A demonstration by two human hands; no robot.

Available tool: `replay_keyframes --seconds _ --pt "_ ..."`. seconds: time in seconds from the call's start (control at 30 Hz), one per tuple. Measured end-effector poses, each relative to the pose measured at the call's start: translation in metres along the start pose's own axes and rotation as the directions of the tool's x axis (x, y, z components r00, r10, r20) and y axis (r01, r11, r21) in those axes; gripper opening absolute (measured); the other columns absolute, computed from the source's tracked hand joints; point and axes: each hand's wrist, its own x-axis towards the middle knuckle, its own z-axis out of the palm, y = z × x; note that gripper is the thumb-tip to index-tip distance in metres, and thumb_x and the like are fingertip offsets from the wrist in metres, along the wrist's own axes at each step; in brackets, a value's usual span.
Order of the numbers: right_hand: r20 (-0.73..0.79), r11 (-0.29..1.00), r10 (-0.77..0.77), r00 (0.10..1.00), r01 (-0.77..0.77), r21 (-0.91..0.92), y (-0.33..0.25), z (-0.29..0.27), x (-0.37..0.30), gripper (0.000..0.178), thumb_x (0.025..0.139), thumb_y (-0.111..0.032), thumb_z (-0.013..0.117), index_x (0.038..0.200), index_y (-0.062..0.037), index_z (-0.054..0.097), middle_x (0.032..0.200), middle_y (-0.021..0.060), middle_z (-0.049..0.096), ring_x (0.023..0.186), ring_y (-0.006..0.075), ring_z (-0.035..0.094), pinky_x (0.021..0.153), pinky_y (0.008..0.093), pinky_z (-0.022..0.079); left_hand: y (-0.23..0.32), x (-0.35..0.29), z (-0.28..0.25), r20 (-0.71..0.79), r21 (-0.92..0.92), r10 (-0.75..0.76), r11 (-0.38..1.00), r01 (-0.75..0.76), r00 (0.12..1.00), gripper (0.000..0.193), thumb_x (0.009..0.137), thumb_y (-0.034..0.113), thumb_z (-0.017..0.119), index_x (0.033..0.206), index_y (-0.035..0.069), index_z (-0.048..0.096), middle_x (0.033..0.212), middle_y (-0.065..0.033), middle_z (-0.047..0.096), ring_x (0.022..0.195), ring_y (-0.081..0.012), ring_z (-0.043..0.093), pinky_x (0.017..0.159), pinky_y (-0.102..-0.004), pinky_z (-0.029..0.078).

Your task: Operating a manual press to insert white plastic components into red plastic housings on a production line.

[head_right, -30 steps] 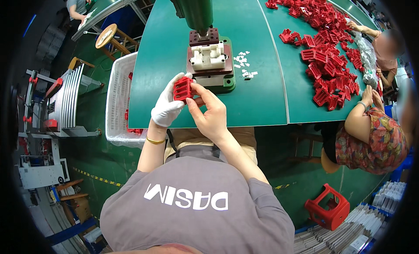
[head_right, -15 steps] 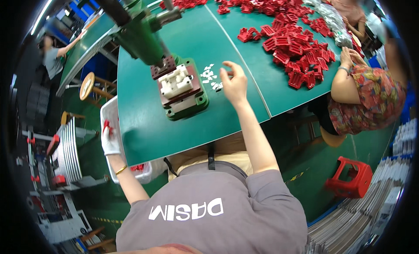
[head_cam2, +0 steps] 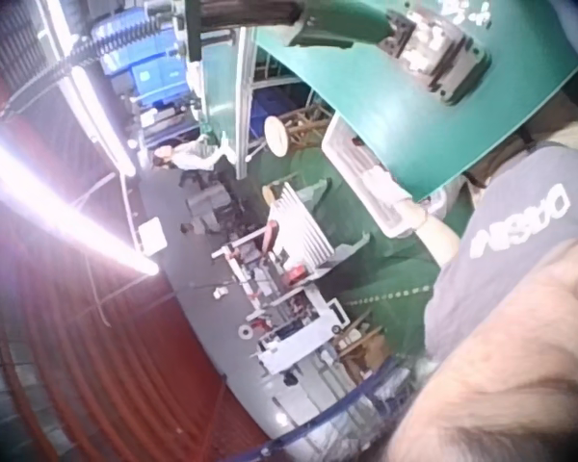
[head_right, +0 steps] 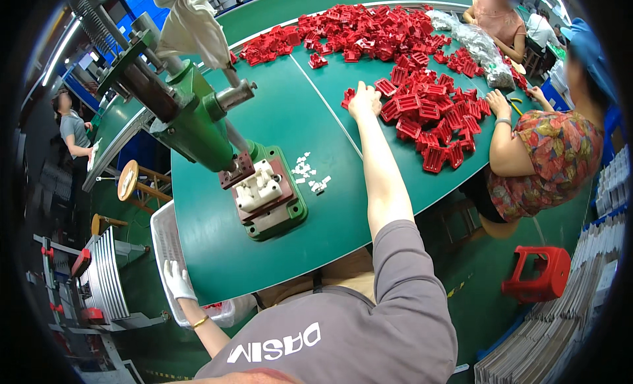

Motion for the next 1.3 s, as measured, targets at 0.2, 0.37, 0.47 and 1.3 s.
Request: replay_keyframes --seconds 0.2,0.37,0.47,1.3 --pt "-0.353 0.928 -0.276 0.894 0.343 0.146 0.039 0.005 -0.03 0.026 0.083 -0.001 0.056 0.106 -0.0081 0.064 0.104 0.0104 0.066 0.102 0.0333 0.058 0.088 0.0402 0.05 0.044 -0.039 0.058 0.265 0.091 0.123 0.984 -0.151 0.956 0.043 0.098 0.016 0.057 0.139 0.005 0.048 0.141 -0.0079 0.05 0.125 -0.0208 0.051 0.105 -0.0374 0.041" --pt "-0.551 0.739 -0.395 0.735 0.611 0.284 0.036 -0.033 -0.105 0.019 0.081 0.007 0.056 0.095 -0.0048 0.064 0.094 0.0109 0.066 0.094 0.0324 0.06 0.084 0.0413 0.049 0.081 -0.095 0.13 0.569 0.094 0.228 0.936 -0.338 0.79 0.038 0.094 0.007 0.06 0.13 -0.003 0.055 0.126 -0.0138 0.061 0.113 -0.0217 0.059 0.101 -0.0345 0.045" --pt "-0.573 0.628 -0.477 0.667 0.714 0.308 0.027 -0.067 -0.163 0.022 0.081 0.011 0.059 0.096 -0.0037 0.065 0.095 0.0106 0.067 0.093 0.0298 0.063 0.084 0.0379 0.051 0.096 -0.141 0.18 0.847 -0.01 0.159 0.959 -0.284 0.506 0.042 0.091 0.004 0.063 0.132 -0.003 0.054 0.125 -0.0139 0.062 0.114 -0.0216 0.059 0.1 -0.0335 0.046" --pt "0.235 0.29 -0.683 0.692 -0.038 0.956 -0.023 -0.106 -0.306 0.078 0.076 -0.014 0.075 0.146 -0.0061 0.04 0.139 0.0093 0.049 0.11 0.0182 0.058 0.092 0.0335 0.05 0.074 -0.164 0.23 0.94 -0.051 -0.069 0.939 0.339 0.334 0.048 0.096 0.023 0.052 0.139 0.001 0.048 0.119 -0.0069 0.062 0.095 -0.013 0.063 0.078 -0.0281 0.052"
